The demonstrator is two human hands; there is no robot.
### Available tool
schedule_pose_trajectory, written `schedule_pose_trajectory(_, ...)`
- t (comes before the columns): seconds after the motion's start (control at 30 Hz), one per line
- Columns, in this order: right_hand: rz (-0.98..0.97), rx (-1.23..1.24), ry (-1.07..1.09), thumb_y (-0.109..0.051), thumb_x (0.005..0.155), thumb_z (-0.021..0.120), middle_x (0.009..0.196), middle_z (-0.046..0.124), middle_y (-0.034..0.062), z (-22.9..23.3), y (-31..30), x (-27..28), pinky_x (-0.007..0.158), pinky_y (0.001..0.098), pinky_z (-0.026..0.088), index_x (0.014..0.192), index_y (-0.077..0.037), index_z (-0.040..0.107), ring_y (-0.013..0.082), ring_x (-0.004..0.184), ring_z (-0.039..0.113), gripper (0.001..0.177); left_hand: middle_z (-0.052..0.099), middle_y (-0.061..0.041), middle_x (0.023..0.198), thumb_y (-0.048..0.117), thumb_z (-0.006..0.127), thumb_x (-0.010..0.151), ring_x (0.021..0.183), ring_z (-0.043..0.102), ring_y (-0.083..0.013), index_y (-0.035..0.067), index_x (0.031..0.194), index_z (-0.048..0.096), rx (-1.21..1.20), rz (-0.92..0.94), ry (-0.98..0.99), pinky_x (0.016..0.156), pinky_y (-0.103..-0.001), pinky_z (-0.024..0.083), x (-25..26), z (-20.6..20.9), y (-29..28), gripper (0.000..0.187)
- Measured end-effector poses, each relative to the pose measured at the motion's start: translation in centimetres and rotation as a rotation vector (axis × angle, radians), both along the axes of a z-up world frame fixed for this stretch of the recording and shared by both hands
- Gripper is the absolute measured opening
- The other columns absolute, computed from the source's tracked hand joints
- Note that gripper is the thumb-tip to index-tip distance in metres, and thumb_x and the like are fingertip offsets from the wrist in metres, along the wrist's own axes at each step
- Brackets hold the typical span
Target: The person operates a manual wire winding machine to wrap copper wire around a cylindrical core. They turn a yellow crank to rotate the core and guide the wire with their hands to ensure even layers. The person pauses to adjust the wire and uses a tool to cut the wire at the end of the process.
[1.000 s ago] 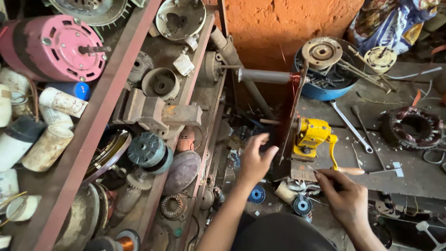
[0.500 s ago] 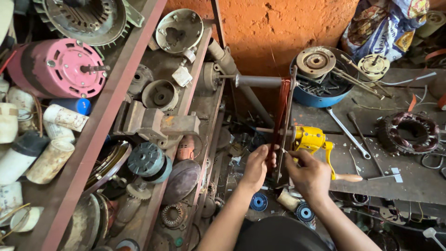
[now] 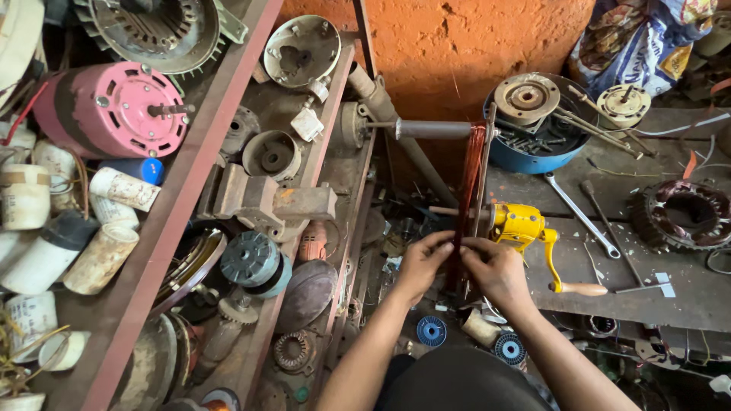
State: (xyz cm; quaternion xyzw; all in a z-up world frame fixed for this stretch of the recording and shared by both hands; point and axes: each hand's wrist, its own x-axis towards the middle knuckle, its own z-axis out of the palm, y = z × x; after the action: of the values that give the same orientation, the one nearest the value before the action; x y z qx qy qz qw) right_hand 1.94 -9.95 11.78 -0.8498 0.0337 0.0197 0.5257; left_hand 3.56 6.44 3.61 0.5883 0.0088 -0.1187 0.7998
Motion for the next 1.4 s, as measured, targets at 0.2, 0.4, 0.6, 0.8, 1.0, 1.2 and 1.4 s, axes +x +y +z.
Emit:
schedule_pose_trajectory(0.2,0.032,0.012,0.11,-0.026,0.088,0.07,0.07,0.074,0.0127,0.2,-0.1,-0.4,0.057,0.0314,0.052,0.121,-0.003,0.072,0.0142,0.06,0.066,0.04,0.08,-0.012,0.099,0.015,0.074,0.095,0.089,0.073,-0.0135,0.003,0.109,0.076,0.495,0.08,-0.249,0.077,-0.026,0.056,0.6,2.5,0.8,0.019)
schedule_pose_trajectory(0.4,0.005,-0.118,0.021,-0.024,0.088,0.071,0.075,0.074,0.0117,0.2,-0.1,-1.9,0.059,0.0329,0.053,0.128,-0.008,0.069,0.0192,0.058,0.067,0.043,0.071,-0.015,0.093,0.01,0.072,0.095,0.087,0.069,-0.0299,0.0,0.097,0.067,0.846,0.227,-0.713,0.074,-0.036,0.052,-0.5,5.8,1.5,0.012)
schedule_pose_trajectory(0.6,-0.042,-0.089,-0.419,-0.012,0.092,0.071,0.091,0.073,0.0104,0.4,0.5,-4.8,0.072,0.0335,0.057,0.12,-0.009,0.068,0.0202,0.077,0.072,0.028,0.066,-0.006,0.081,0.022,0.068,0.1,0.07,0.061,-0.0175,0.001,0.093,0.068,0.543,0.087,-0.238,0.062,-0.033,0.047,-3.0,5.8,2.1,0.022)
schedule_pose_trajectory(0.8,0.124,-0.18,-0.555,-0.007,0.085,0.073,0.101,0.07,0.0104,-0.1,0.8,-4.0,0.073,0.0379,0.058,0.114,-0.011,0.075,0.0274,0.087,0.07,0.029,0.064,0.002,0.073,0.028,0.069,0.103,0.067,0.054,-0.0047,0.003,0.092,0.072,0.409,-0.017,-0.213,0.058,-0.026,0.044,-5.7,6.3,0.5,0.027)
schedule_pose_trajectory(1.0,0.069,-0.141,-0.573,-0.006,0.082,0.079,0.101,0.071,0.0065,0.2,-0.6,-4.2,0.059,0.0317,0.057,0.103,-0.012,0.076,0.0219,0.079,0.072,0.022,0.068,-0.002,0.084,0.026,0.062,0.102,0.072,0.059,-0.0082,0.009,0.115,0.071,0.305,0.017,-0.266,0.063,-0.027,0.047,-3.5,9.1,1.1,0.023)
schedule_pose_trajectory(1.2,0.129,-0.131,-0.725,-0.006,0.083,0.077,0.104,0.07,0.0058,-0.3,-0.8,-5.2,0.066,0.0302,0.057,0.106,-0.012,0.073,0.0213,0.081,0.072,0.024,0.077,-0.008,0.088,0.023,0.066,0.099,0.08,0.072,-0.0145,0.004,0.108,0.075,0.599,-0.335,-0.257,0.071,-0.031,0.057,-1.5,8.1,1.7,0.023)
schedule_pose_trajectory(1.4,0.026,0.14,-0.373,-0.01,0.095,0.068,0.088,0.072,0.0105,-1.9,-0.4,-5.2,0.062,0.0298,0.056,0.113,-0.005,0.065,0.021,0.071,0.072,0.019,0.075,-0.004,0.09,0.017,0.066,0.1,0.081,0.07,-0.0116,0.0,0.112,0.076,0.208,-0.081,-0.215,0.073,-0.026,0.054,-2.8,4.4,-1.3,0.023)
